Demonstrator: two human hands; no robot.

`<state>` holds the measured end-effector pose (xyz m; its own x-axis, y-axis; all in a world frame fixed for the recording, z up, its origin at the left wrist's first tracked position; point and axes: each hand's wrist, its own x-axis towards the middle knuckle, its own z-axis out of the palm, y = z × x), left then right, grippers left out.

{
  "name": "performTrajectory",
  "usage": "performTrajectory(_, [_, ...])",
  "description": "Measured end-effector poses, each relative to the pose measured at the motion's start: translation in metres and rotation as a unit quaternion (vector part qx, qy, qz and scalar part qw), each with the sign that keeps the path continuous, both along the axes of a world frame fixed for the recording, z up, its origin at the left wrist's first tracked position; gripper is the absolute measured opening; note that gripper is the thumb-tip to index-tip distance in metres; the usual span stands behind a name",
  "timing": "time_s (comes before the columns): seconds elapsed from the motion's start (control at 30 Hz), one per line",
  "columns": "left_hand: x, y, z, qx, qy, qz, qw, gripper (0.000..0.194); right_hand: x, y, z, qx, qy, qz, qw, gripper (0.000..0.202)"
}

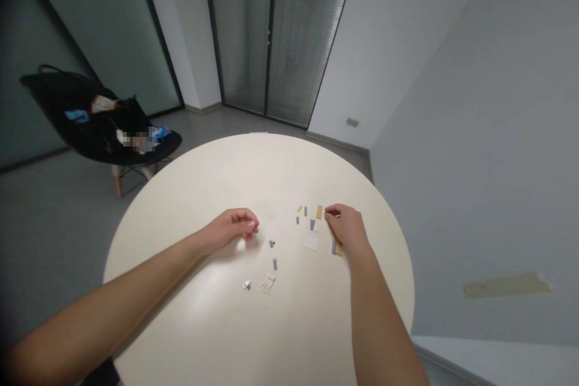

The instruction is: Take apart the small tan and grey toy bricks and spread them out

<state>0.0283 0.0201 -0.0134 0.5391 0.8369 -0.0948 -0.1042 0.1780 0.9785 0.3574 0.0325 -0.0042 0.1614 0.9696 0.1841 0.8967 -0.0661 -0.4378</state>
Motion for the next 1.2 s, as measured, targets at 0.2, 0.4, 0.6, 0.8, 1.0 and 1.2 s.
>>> performTrajectory(0.2, [0.0006,-0.0006,0.0031,0.005,0.012,-0.009,1.000,0.030,-0.0006,0.0043,-0.0031,-0.017,-0.017,-0.018,1.000,0.022])
performTrajectory(0.4, [-0.0003,-0.0012,0.0032,0.010,0.021,-0.024,0.999,0.028,0.0001,0.0057,-0.0057,0.001,-0.018,-0.026,0.999,0.022])
performTrajectory(0.6, [-0.0013,-0.0008,0.0035,0.032,0.035,-0.036,0.998,0.028,-0.0027,0.0059,-0.0039,0.007,-0.066,-0.022,0.998,0.024])
performTrajectory(0.8, [0.0011,-0.0046,0.0088,0.050,0.079,-0.062,0.994,0.028,-0.0081,0.0074,-0.0009,-0.026,-0.121,-0.023,0.992,0.025])
performTrajectory(1.0, [0.0017,-0.0086,0.0080,0.101,0.123,-0.086,0.983,0.023,-0.0073,0.0064,-0.0023,-0.023,-0.113,-0.031,0.993,0.025])
performTrajectory(1.2, [0.0032,-0.0086,0.0027,0.144,0.154,-0.080,0.974,0.020,-0.0023,0.0073,-0.0079,-0.012,-0.100,-0.035,0.994,0.024])
